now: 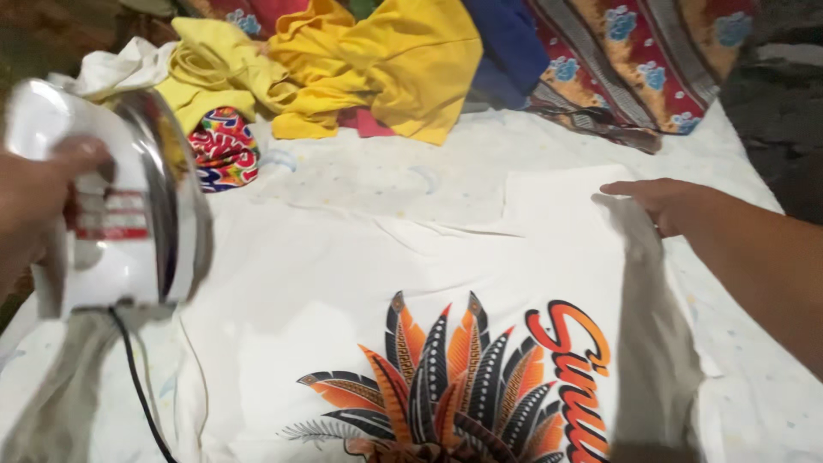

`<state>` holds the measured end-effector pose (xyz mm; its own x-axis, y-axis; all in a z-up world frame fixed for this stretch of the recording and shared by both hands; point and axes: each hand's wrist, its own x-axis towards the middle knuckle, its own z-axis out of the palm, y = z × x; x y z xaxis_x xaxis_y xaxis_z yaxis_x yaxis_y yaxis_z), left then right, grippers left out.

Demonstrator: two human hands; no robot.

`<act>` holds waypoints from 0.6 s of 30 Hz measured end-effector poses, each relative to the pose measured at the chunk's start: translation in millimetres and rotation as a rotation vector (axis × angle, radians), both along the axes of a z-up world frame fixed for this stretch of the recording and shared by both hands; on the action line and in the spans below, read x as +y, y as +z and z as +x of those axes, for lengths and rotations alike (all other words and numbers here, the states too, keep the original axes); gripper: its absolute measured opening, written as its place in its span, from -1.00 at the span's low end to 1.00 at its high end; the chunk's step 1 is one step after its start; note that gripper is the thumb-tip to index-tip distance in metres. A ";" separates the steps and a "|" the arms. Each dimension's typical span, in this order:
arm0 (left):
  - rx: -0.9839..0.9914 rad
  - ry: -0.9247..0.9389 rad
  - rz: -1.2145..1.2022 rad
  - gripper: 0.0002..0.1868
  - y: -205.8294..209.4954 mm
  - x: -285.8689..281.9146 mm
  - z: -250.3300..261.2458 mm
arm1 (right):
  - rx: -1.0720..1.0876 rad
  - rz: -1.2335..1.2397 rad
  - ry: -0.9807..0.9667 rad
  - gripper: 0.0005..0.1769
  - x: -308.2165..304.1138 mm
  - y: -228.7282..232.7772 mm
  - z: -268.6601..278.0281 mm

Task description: The person irons a white t-shirt with a graphic print on a bed. They smooth the fabric, move the iron back and forth across the front and sleeves, and flip the shirt to iron the back side.

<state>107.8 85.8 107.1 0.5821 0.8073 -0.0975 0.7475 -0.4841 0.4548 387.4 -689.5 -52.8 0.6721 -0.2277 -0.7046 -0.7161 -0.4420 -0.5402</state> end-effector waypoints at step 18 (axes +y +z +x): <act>-0.848 -0.187 -0.421 -0.64 -118.3 89.1 -39.3 | -0.017 0.114 -0.153 -0.54 -37.0 -19.1 35.6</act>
<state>68.5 174.9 -11.2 0.7080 0.6892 0.1540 0.0181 -0.2358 0.9716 423.1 -726.4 -71.8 0.6478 -0.2476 -0.7205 -0.7606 -0.2633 -0.5934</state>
